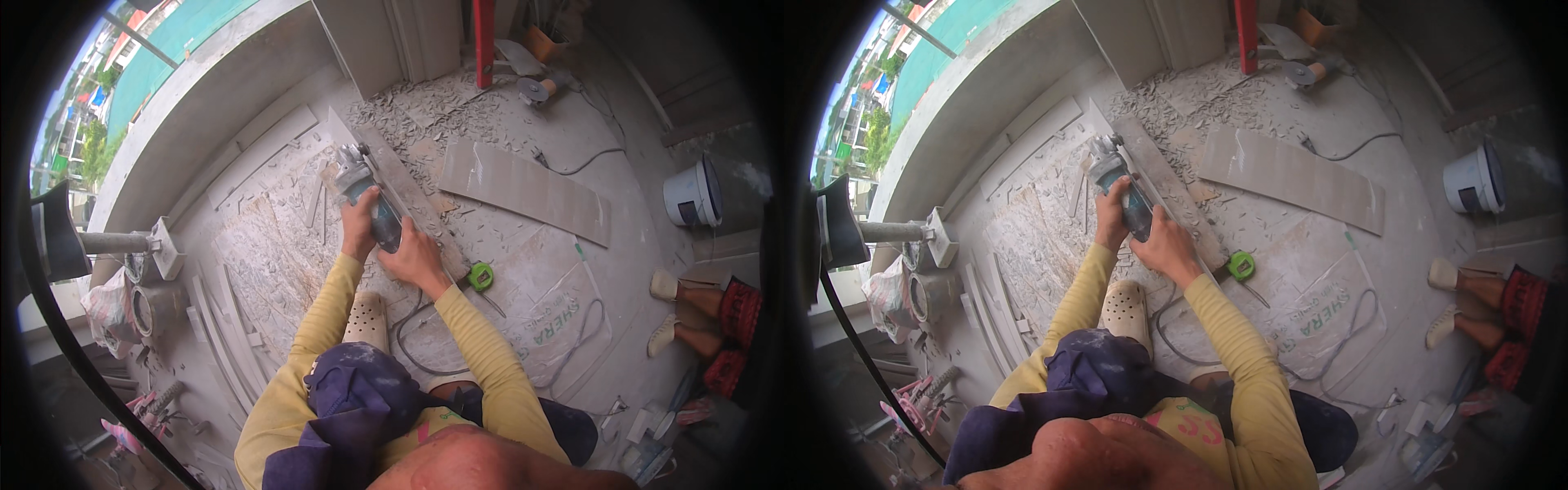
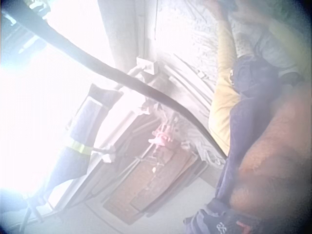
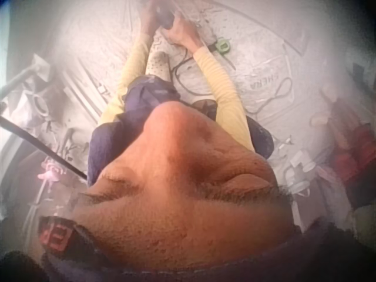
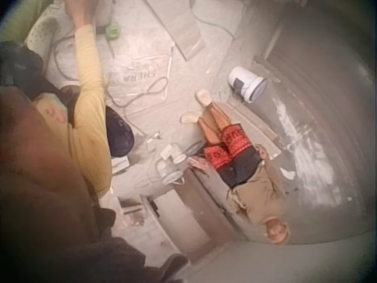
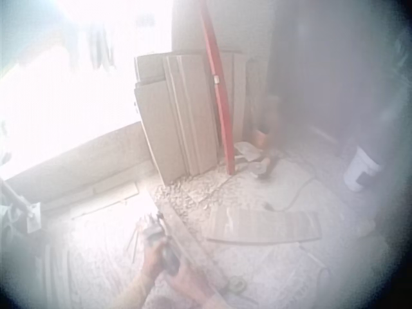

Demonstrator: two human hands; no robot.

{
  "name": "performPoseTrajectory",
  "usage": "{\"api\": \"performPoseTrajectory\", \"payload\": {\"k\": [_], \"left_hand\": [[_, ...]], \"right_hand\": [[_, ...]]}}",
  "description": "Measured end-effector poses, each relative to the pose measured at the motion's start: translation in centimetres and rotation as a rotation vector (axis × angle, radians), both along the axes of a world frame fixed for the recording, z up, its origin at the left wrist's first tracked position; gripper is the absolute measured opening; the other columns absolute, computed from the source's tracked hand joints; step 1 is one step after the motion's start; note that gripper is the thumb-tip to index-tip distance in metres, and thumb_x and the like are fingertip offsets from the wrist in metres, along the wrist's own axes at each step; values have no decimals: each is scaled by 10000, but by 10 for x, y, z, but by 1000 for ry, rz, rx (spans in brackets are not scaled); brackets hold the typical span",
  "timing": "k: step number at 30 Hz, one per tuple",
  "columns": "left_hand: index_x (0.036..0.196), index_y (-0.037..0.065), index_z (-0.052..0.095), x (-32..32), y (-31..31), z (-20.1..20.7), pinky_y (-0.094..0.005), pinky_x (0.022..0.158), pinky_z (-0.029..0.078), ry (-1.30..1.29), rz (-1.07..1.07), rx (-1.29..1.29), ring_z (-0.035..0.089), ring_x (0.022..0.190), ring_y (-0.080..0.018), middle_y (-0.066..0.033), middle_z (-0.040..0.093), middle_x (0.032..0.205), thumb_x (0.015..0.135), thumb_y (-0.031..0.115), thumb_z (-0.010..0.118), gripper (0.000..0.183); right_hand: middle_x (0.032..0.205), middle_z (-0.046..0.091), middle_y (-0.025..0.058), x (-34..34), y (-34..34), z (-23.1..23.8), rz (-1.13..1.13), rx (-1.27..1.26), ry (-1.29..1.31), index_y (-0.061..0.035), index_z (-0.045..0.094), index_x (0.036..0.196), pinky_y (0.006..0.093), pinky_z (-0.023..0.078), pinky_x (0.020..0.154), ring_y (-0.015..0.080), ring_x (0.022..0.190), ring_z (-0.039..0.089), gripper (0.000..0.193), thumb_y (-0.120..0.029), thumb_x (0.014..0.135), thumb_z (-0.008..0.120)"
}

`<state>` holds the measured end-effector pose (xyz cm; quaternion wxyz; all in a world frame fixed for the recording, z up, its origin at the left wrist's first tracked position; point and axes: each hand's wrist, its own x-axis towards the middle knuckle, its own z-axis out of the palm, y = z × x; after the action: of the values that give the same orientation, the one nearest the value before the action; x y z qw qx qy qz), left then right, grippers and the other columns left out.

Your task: The person uses an angle grinder to cut a long rectangular tile on the floor, then sets the tile aside and picks up another tile to prepare for further cutting. The person also uses a pencil and tape measure to mark the tile before cutting.

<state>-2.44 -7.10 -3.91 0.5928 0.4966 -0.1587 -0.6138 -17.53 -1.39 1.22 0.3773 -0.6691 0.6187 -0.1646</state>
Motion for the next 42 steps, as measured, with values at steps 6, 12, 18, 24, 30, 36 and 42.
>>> {"api": "performPoseTrajectory", "payload": {"k": [6, 12, 18, 24, 30, 36, 42], "left_hand": [[1174, -30, 732, 6, -7, -2, -332, 703, 592, 6, -10, 7, 706, 785, -169, -69, 737, 1013, 974, 178, 804, 298], [1193, -60, 732, 12, -15, -8, -337, 711, 616, -19, -19, 2, 730, 794, -195, -98, 751, 981, 992, 204, 774, 334], [1180, -44, 729, 13, -19, -6, -342, 722, 616, 22, -9, 26, 728, 821, -190, -89, 747, 1008, 983, 177, 784, 301], [1178, -27, 712, 12, -17, -3, -344, 718, 604, 2, -6, 29, 715, 822, -178, -69, 735, 1021, 972, 153, 798, 286], [1175, -19, 715, 4, -8, -2, -334, 709, 595, -19, 0, 14, 705, 813, -164, -56, 730, 1011, 973, 159, 802, 284], [1160, -11, 724, 1, 1, -2, -326, 702, 591, 0, -7, 1, 701, 810, -156, -50, 728, 1008, 972, 164, 804, 268], [1161, -5, 723, -4, 5, -2, -324, 723, 589, -14, 1, -9, 699, 827, -151, -42, 724, 1007, 973, 166, 803, 266]], "right_hand": [[997, 764, 335, 5, -6, -2, 2, -6, 18, 54, 534, 1284, 599, 598, 854, 537, 945, 747, 713, -394, 809, 819], [992, 763, 335, 9, -12, 5, 4, 0, 7, 53, 545, 1269, 596, 601, 851, 532, 948, 751, 700, -400, 809, 816], [992, 767, 323, 11, -16, 4, -9, 3, 14, 47, 554, 1263, 591, 602, 847, 526, 950, 753, 698, -409, 805, 819], [991, 766, 319, 11, -13, -2, -22, -14, -16, 40, 558, 1259, 589, 600, 852, 526, 956, 751, 685, -399, 801, 818], [983, 761, 322, 6, -7, -7, -20, -16, -22, 43, 550, 1260, 593, 599, 843, 531, 949, 748, 682, -382, 797, 816], [980, 761, 328, 2, 1, -9, -15, -25, -17, 49, 541, 1275, 597, 597, 841, 533, 948, 746, 696, -373, 796, 819], [978, 762, 327, -1, 6, -6, -23, -27, -3, 53, 543, 1284, 590, 600, 841, 529, 939, 748, 702, -376, 801, 818]]}}
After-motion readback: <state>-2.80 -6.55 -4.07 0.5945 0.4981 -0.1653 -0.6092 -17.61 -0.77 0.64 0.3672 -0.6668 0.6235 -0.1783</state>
